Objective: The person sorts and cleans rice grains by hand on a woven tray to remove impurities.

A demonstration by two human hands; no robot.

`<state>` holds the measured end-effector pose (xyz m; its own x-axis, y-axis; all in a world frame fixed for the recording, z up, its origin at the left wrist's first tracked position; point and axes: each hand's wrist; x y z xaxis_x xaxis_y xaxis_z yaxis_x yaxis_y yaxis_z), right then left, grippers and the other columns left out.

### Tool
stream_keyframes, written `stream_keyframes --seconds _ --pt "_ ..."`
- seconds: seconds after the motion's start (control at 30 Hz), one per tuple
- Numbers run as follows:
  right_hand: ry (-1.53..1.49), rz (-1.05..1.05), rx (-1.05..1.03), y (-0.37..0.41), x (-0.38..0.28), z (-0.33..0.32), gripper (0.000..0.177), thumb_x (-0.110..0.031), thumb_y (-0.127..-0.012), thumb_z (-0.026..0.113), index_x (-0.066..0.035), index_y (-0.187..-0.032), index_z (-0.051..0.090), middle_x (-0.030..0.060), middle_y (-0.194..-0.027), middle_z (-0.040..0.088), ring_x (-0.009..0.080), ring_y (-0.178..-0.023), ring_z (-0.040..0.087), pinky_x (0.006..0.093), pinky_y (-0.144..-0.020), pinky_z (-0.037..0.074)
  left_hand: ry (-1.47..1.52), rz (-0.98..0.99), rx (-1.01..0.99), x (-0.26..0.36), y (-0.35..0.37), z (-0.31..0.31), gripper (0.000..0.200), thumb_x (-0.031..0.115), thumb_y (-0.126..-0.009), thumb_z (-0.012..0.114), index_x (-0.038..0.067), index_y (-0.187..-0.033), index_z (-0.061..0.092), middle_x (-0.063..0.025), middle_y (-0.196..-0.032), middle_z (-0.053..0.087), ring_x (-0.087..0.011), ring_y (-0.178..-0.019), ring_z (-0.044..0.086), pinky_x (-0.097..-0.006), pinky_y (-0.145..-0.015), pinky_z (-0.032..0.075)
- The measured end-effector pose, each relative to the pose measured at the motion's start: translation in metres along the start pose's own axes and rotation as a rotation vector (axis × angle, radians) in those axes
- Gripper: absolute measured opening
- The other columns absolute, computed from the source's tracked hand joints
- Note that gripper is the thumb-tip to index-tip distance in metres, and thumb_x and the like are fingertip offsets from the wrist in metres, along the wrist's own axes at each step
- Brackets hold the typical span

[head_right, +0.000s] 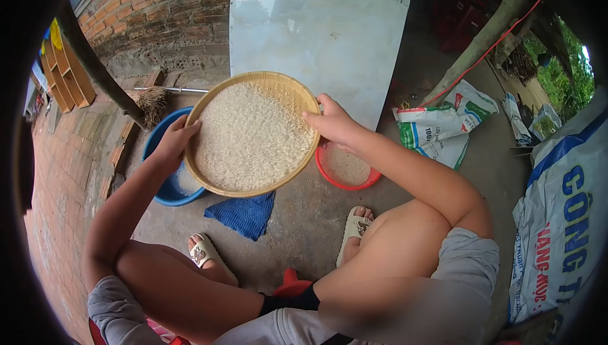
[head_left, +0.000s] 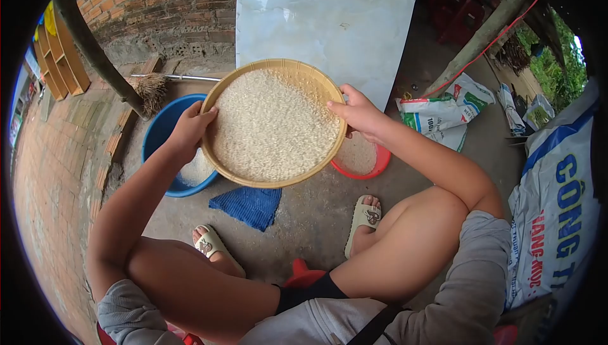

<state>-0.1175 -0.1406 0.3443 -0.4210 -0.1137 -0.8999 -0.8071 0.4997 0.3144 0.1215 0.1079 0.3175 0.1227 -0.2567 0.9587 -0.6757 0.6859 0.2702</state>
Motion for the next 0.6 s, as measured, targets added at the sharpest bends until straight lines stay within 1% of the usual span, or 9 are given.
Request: stream_keyframes --seconds 0.03,0.1,0.13,0.2,0.3,0.4,0.5,0.57,0.6 --pt "-0.002 -0.004 -0.002 0.004 -0.006 0.002 0.033 -0.018 -0.095 0.051 -0.001 -0.122 0.044 0.0119 -0.090 0.063 0.0152 -0.068 0.063 0.0280 -0.051 0.048 0.013 0.022 -0.020 0.000 -0.001 -0.007 0.026 0.021 -0.095 0.052 0.003 -0.114 0.052 -0.0048 -0.089 0.058 -0.0112 -0.075 0.060 -0.0278 -0.063 0.053" --pt "0.008 -0.010 0.005 0.007 -0.011 0.007 0.032 -0.018 -0.095 0.051 -0.001 -0.121 0.043 0.0123 -0.091 0.063 0.0156 -0.071 0.063 0.0286 -0.055 0.050 0.074 0.007 0.014 0.000 -0.001 -0.005 0.027 0.021 -0.094 0.053 0.004 -0.115 0.052 -0.0044 -0.088 0.058 -0.0120 -0.076 0.060 -0.0279 -0.063 0.053" --pt "0.002 -0.015 0.002 -0.006 0.004 0.001 0.032 -0.018 -0.095 0.051 -0.001 -0.121 0.043 0.0123 -0.091 0.063 0.0156 -0.071 0.063 0.0286 -0.055 0.050 0.029 -0.003 0.040 0.001 0.001 0.001 0.027 0.021 -0.094 0.053 0.004 -0.115 0.052 -0.0043 -0.088 0.057 -0.0126 -0.075 0.060 -0.0285 -0.062 0.053" --pt "-0.094 -0.083 0.026 -0.044 0.050 -0.019 0.031 -0.019 -0.094 0.051 -0.001 -0.117 0.041 0.0112 -0.080 0.060 0.0154 -0.054 0.057 0.0300 -0.042 0.041 -0.060 -0.038 0.095 0.015 0.021 0.031 0.028 0.022 -0.093 0.054 0.005 -0.116 0.051 -0.0043 -0.087 0.057 -0.0141 -0.072 0.059 -0.0307 -0.057 0.051" --pt "-0.082 -0.075 0.059 -0.044 0.058 -0.017 0.031 -0.019 -0.093 0.052 -0.002 -0.116 0.040 0.0118 -0.079 0.060 0.0156 -0.051 0.056 0.0304 -0.041 0.042 -0.100 -0.035 0.063 0.010 0.013 0.029 0.028 0.022 -0.094 0.053 0.004 -0.115 0.050 -0.0048 -0.086 0.058 -0.0132 -0.069 0.060 -0.0306 -0.058 0.053" --pt "-0.011 -0.028 -0.019 -0.002 0.001 0.004 0.029 -0.019 -0.093 0.052 -0.002 -0.115 0.042 0.0124 -0.080 0.061 0.0166 -0.053 0.057 0.0306 -0.041 0.042 0.009 -0.034 -0.055 0.002 0.001 -0.004 0.028 0.020 -0.095 0.051 0.003 -0.117 0.050 -0.0059 -0.090 0.059 -0.0131 -0.077 0.062 -0.0311 -0.063 0.054" --pt "-0.031 -0.024 0.013 -0.004 0.007 0.004 0.029 -0.019 -0.093 0.052 -0.002 -0.115 0.043 0.0121 -0.079 0.061 0.0166 -0.053 0.058 0.0304 -0.040 0.041 0.043 -0.064 0.012 -0.004 0.000 -0.001 0.028 0.020 -0.095 0.050 0.003 -0.117 0.050 -0.0057 -0.089 0.058 -0.0138 -0.077 0.061 -0.0295 -0.065 0.054" --pt "-0.031 0.002 0.018 -0.020 0.034 -0.009 0.028 -0.018 -0.093 0.052 -0.003 -0.115 0.043 0.0112 -0.077 0.061 0.0164 -0.053 0.057 0.0301 -0.039 0.040 -0.089 -0.076 0.032 0.004 0.013 0.022 0.028 0.020 -0.094 0.051 0.003 -0.118 0.050 -0.0052 -0.087 0.057 -0.0145 -0.070 0.059 -0.0288 -0.061 0.053" --pt "-0.048 -0.006 0.021 -0.035 0.052 -0.017 0.028 -0.018 -0.093 0.052 -0.003 -0.115 0.043 0.0111 -0.077 0.061 0.0164 -0.052 0.057 0.0300 -0.039 0.040 -0.134 -0.093 0.038 0.011 0.018 0.029 0.028 0.019 -0.094 0.051 0.003 -0.118 0.050 -0.0057 -0.087 0.057 -0.0147 -0.070 0.059 -0.0291 -0.060 0.054"
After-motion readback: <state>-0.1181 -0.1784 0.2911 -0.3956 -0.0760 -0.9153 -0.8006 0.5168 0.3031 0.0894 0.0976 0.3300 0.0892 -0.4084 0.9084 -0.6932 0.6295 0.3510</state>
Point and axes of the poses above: each hand's wrist, its own y-axis away from the middle knuckle, its own z-axis out of the palm, x = y × z
